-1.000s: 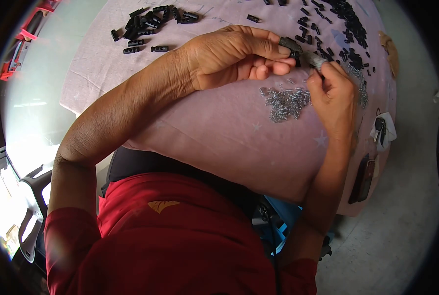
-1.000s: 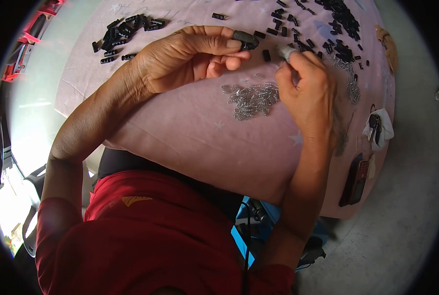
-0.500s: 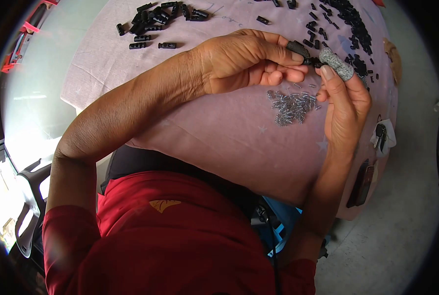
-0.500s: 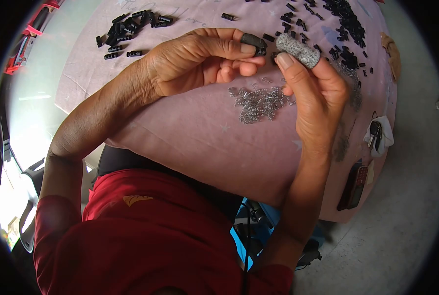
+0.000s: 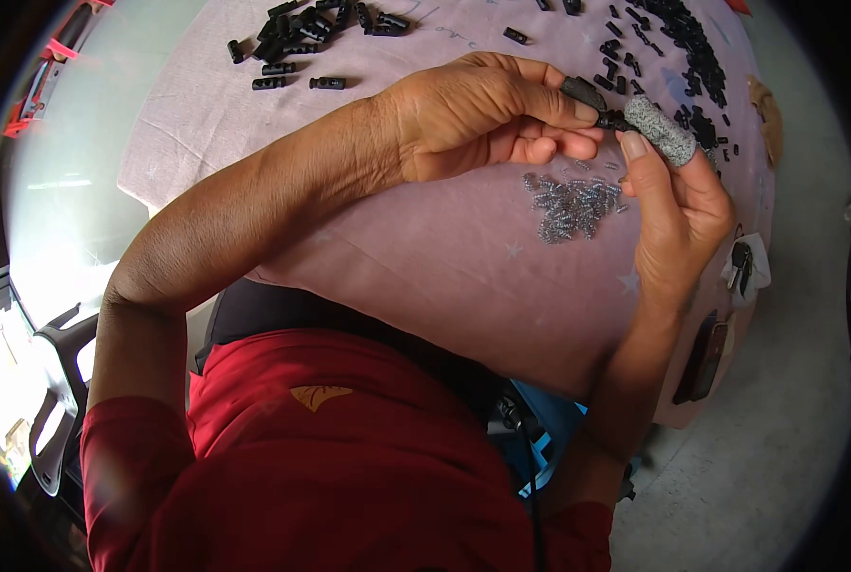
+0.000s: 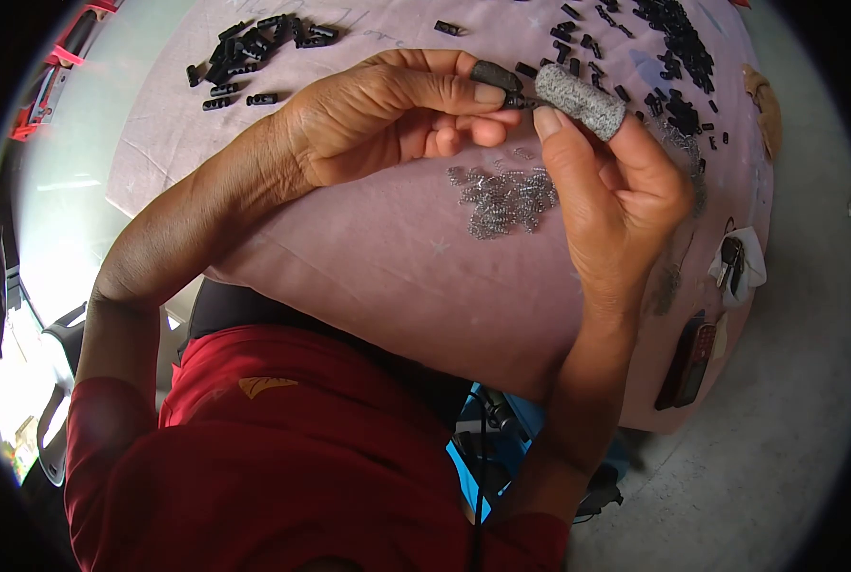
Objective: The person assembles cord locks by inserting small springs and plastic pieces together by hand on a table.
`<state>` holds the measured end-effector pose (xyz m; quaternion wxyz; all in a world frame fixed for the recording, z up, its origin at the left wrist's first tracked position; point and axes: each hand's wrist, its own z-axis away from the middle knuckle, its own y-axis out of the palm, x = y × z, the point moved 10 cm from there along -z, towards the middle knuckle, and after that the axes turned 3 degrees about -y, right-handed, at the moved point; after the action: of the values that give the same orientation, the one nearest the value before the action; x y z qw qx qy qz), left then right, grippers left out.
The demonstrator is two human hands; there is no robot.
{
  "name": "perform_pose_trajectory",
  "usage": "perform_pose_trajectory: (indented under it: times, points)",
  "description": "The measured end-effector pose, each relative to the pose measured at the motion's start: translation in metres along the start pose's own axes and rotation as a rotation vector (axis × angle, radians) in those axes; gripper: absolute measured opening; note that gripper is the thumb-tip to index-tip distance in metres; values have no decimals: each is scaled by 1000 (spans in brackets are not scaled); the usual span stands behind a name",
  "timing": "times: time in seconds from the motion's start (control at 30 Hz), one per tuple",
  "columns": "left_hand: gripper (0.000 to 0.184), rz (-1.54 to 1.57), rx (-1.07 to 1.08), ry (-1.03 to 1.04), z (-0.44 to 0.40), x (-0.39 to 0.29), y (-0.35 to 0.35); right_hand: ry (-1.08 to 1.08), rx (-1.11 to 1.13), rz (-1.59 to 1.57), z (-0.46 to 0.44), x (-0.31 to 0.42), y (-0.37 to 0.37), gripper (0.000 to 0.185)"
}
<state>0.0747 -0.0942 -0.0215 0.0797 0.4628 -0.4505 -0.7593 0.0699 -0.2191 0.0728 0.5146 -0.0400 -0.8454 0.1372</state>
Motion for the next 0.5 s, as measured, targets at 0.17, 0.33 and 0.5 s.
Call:
perform_pose_trajectory:
  times: [0.17,0.33,0.5]
  points:
    - [8,-10,5,3,1,0,0,-51,11,51,1,3,2,23]
    - [11,-54,14,29,2,-1,2,-65,21,62,1,3,3,22]
    - [12,-159,-40,37,5,-4,2,-83,32,84,1,7,4,18]
